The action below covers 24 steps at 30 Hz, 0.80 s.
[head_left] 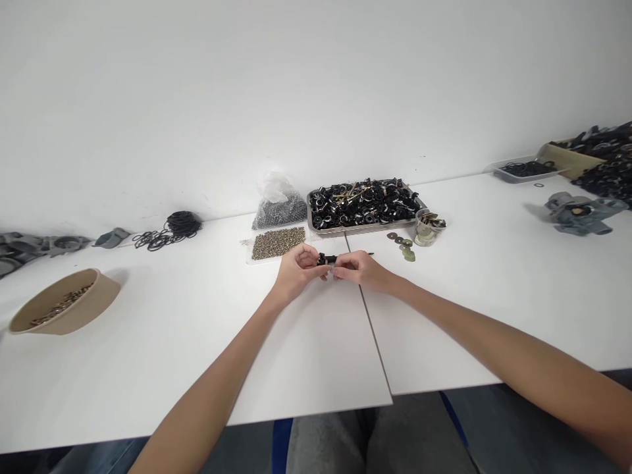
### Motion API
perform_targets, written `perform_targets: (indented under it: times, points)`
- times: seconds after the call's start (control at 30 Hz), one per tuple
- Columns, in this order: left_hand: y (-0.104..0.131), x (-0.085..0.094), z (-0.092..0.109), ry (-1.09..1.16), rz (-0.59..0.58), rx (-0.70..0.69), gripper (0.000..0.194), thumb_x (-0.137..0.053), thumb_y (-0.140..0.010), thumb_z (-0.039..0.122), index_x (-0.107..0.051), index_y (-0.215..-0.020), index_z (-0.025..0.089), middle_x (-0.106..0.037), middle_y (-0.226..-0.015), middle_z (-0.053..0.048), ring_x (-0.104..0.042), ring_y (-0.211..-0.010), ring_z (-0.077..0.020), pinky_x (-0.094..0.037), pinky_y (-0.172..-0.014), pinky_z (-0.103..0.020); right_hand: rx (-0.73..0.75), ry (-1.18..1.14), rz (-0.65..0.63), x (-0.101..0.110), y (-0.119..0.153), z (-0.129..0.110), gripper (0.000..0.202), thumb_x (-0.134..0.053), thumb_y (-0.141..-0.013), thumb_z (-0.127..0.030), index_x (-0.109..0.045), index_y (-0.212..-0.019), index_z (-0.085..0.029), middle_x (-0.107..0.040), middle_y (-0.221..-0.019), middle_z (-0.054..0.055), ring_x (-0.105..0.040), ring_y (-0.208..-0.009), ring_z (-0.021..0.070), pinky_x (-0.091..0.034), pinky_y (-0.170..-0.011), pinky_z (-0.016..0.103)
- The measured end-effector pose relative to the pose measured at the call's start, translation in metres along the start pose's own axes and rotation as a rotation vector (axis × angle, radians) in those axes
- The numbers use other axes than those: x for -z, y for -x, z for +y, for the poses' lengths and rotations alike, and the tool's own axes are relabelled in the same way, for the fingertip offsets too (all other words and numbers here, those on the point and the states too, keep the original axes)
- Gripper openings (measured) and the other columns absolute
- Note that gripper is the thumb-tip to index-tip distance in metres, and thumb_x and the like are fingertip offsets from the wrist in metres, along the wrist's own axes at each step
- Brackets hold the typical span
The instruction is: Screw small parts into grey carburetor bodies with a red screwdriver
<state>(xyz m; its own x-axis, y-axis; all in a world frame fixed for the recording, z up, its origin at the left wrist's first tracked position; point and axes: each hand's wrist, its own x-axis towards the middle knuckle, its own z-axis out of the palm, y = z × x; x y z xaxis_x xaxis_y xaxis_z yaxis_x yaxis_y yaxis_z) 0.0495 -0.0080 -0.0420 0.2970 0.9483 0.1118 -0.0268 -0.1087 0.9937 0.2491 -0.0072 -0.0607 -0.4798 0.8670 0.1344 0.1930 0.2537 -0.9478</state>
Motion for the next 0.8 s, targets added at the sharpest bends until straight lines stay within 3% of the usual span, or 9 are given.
perform_targets:
  times: [0.37, 0.53, 0.8]
  points:
    - [0.0008, -0.0008, 0.0023, -0.028, -0.036, 0.043, 0.045, -0.088, -0.062, 0.029, -0.05, -0.082, 0.016, -0.066, -0.068, 0.001, -0.07, -0.059, -0.0175, -0.059, -0.061, -0.032, 0.012, 0.026, -0.008, 0.0005, 0.0013, 0.0005, 0.023, -0.065, -0.082, -0.034, -0.065, -0.07, -0.014, -0.055, -0.062, -0.001, -0.042, -0.058, 0.009, -0.029, -0.056, 0.025]
    - [0.001, -0.0014, 0.002, -0.025, -0.046, 0.03, 0.043, -0.087, -0.064, 0.03, -0.051, -0.083, 0.016, -0.065, -0.066, 0.002, -0.069, -0.058, -0.0174, -0.058, -0.06, -0.031, 0.005, 0.012, -0.017, 0.0013, -0.0003, 0.0027, 0.027, -0.068, -0.081, -0.039, -0.066, -0.07, -0.014, -0.056, -0.063, -0.001, -0.043, -0.059, 0.0099, -0.03, -0.056, 0.025]
    - [-0.0008, -0.0005, 0.0008, -0.003, 0.082, -0.038, 0.045, -0.088, -0.061, 0.028, -0.059, -0.092, 0.013, -0.069, -0.077, -0.001, -0.07, -0.063, -0.0156, -0.061, -0.066, -0.034, -0.008, -0.029, -0.019, 0.0018, -0.0016, 0.0034, 0.035, -0.065, -0.084, -0.048, -0.067, -0.071, -0.015, -0.062, -0.069, 0.002, -0.052, -0.065, 0.0129, -0.039, -0.063, 0.027]
